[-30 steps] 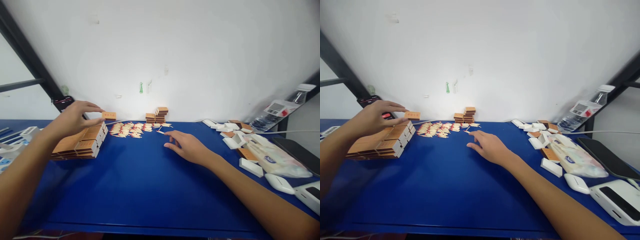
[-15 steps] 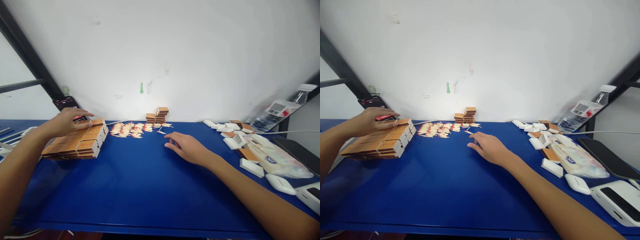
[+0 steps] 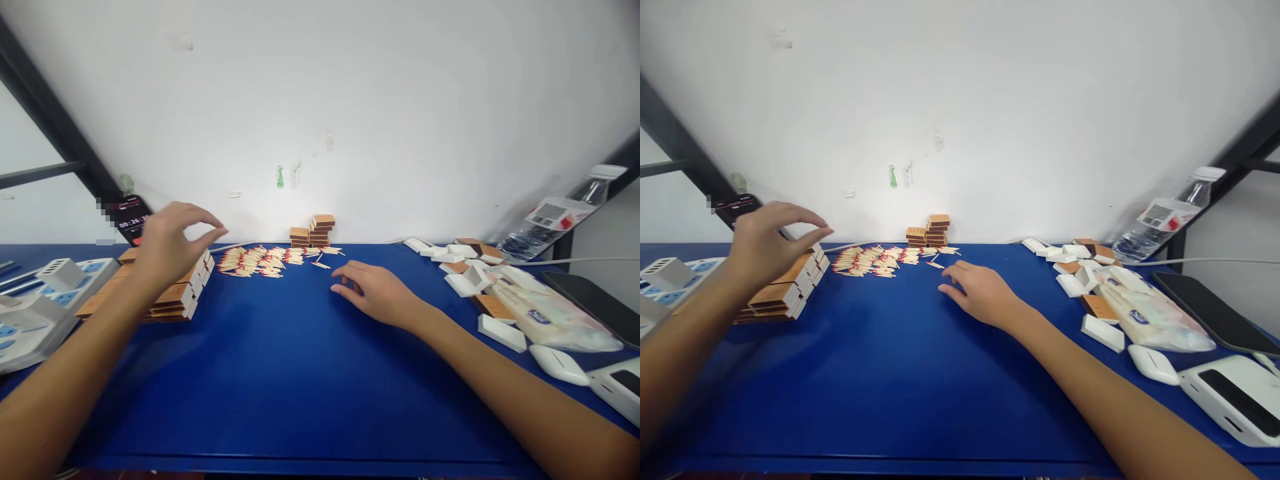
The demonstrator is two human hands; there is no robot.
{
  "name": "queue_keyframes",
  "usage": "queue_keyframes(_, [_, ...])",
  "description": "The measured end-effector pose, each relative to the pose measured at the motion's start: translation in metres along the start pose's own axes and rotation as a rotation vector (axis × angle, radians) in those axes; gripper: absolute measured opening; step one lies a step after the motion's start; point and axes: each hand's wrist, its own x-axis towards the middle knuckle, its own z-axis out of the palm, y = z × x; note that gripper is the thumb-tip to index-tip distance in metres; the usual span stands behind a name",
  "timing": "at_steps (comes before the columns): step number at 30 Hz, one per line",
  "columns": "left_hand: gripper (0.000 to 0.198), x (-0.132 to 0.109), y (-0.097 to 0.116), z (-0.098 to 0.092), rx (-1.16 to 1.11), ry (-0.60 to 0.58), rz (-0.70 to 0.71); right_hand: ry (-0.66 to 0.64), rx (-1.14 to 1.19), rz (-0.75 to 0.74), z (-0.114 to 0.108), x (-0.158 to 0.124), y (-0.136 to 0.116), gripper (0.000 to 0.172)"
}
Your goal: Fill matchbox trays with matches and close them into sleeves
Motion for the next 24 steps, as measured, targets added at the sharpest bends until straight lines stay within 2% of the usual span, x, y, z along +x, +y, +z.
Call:
queue_keyframes(4, [0.024,-0.013,0.057,0.03,-0.21,-0.151,0.108,0.071,-0.145,0.103,-0.012,0.003,0.016,0.026])
queue_keyframes(7, [0.022,-0.029,0.076,0.053,-0.311,-0.274,0.193,0.086,-0.238,0.183,-0.024,0.004,0.035,0.025])
queue_keyframes(9, [0.022,-0.04,0.077,0.062,-0.345,-0.343,0.192,0.068,-0.292,0.223,-0.03,0.003,0.046,0.025])
queue_keyframes(11, [0.021,-0.047,0.073,0.064,-0.376,-0.36,0.153,0.044,-0.334,0.254,-0.032,0.003,0.053,0.026])
queue_keyframes(16, [0.021,-0.05,0.067,0.057,-0.396,-0.355,0.062,-0.038,-0.369,0.313,-0.03,0.003,0.051,0.029])
queue_keyframes(18, [0.024,-0.049,0.067,0.056,-0.391,-0.36,0.038,-0.035,-0.382,0.345,-0.031,0.002,0.057,0.03])
queue_keyframes(20, [0.021,-0.05,0.068,0.057,-0.405,-0.372,0.031,0.006,-0.422,0.402,-0.035,0.0,0.073,0.028])
queue_keyframes(24, [0.016,-0.055,0.069,0.062,-0.443,-0.423,0.027,0.035,-0.56,0.598,-0.048,-0.011,0.122,0.029])
